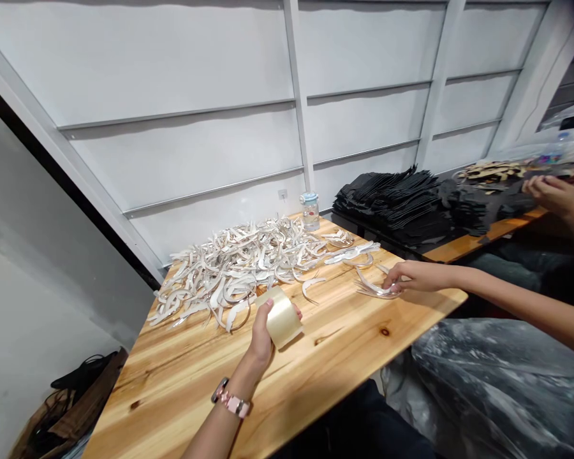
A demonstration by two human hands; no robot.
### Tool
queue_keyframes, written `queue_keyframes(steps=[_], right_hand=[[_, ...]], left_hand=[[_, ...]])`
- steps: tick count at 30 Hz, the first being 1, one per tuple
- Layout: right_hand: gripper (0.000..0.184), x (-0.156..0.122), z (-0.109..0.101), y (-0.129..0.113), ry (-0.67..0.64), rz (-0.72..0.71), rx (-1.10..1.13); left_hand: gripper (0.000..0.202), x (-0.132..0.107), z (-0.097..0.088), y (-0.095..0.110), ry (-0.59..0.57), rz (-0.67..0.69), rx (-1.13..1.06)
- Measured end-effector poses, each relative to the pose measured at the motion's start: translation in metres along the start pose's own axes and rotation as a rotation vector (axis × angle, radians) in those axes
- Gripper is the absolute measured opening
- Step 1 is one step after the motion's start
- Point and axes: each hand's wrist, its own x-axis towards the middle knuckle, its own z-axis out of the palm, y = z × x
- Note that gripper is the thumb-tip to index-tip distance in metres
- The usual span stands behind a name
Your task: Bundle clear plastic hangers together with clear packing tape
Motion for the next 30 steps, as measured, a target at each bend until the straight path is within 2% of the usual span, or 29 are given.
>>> queue_keyframes(steps=[11, 15, 22, 24, 27, 30], right_hand=[[0.027, 0.002, -0.001, 0.010, 0.075, -0.094, -0.111], [0.034, -0.003, -0.005, 0.017, 0.084, -0.093, -0.125], [0.056, -0.013, -0.002, 0.019, 0.066, -0.099, -0.119], [0.050, -0.015, -0.002, 0.016, 0.098, -0.098, -0.129], [0.028, -0.020, -0.001, 0.012, 0.187, -0.078, -0.153], [0.011, -0.028, 0.004, 0.012, 0.200, -0.060, -0.166]], left_hand=[[0.046, 0.000, 0.000, -0.001, 0.041, 0.017, -0.003], [0.046, 0.000, 0.000, -0.001, 0.034, 0.015, -0.001], [0.047, 0.000, 0.001, 0.000, 0.052, 0.001, 0.002], [0.047, 0.000, 0.001, 0.000, 0.046, 0.007, 0.007], [0.047, 0.000, 0.000, -0.001, 0.038, 0.010, 0.006], [0.047, 0.000, -0.001, -0.002, 0.025, 0.004, 0.005]])
